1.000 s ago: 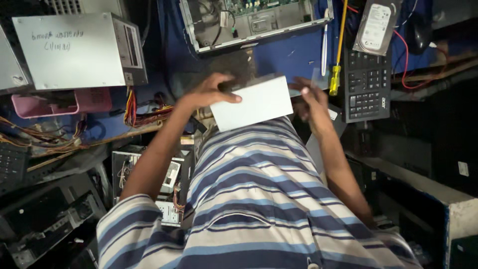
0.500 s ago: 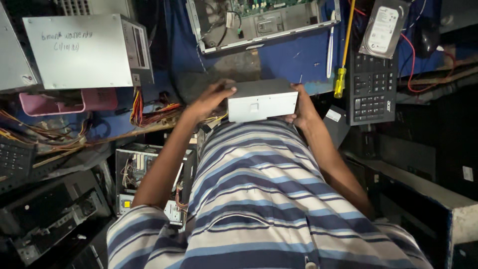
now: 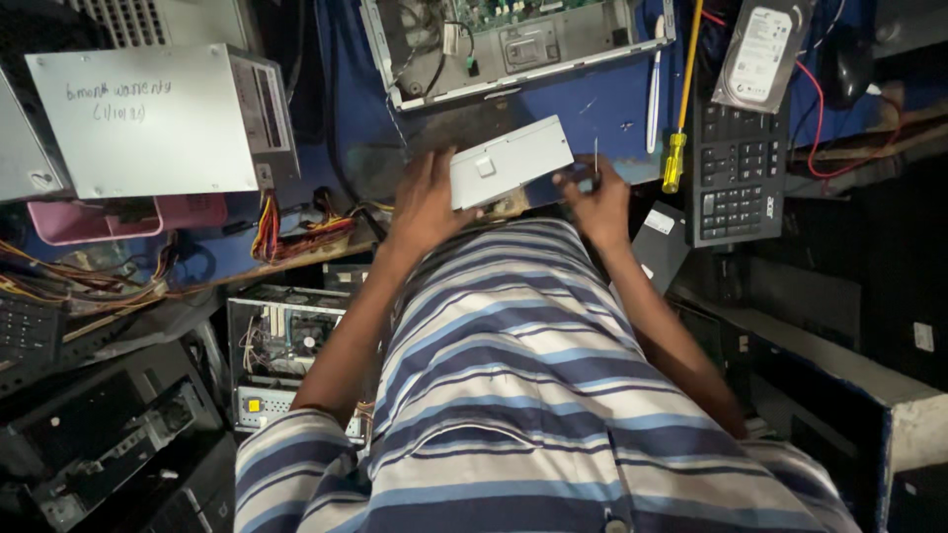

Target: The person uses a screwdriver to remove screws from a computer power supply unit, then slides the power supply into an open computer case and secures it with screws. The workspace contains multiple computer towers, a keyboard, and various tools.

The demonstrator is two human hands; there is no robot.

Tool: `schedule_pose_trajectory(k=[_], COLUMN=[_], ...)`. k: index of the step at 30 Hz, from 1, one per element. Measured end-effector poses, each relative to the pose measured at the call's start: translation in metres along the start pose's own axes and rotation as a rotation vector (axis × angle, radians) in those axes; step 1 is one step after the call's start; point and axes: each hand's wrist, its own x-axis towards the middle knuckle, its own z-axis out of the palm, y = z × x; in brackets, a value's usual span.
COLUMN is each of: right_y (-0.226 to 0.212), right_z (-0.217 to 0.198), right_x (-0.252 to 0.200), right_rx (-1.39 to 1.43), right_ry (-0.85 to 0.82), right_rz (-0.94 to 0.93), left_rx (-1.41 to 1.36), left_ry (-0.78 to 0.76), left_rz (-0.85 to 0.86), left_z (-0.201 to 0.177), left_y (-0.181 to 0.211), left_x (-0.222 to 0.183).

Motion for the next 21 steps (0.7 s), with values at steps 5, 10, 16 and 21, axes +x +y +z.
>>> schedule_pose_trajectory(k=[5, 10, 16, 21], right_y=[-0.027, -0.052, -0.053, -0.051], right_z=[-0.017, -0.024, -0.021, -0.009], right_x=[0.022, 0.064, 0.067, 0.062], right_rx=[-0.405, -0.555, -0.662, -0.648], right_ry=[-0.149, -0.394, -0.428, -0.336], right_rz=[-0.407, -0.542, -0.341, -0.31], left_rx=[-0.225, -0.283, -0.118, -0.166], left_ry=[0.03, -0.042, -0.039, -0.038], left_rz=[0.017, -0.031, 0.013, 0.043], left_z=[0.003, 0.0, -0.002, -0.001], left_y=[-0.01, -0.019, -0.033, -0.05], left_x=[0.002, 0.003, 0.017, 0.027])
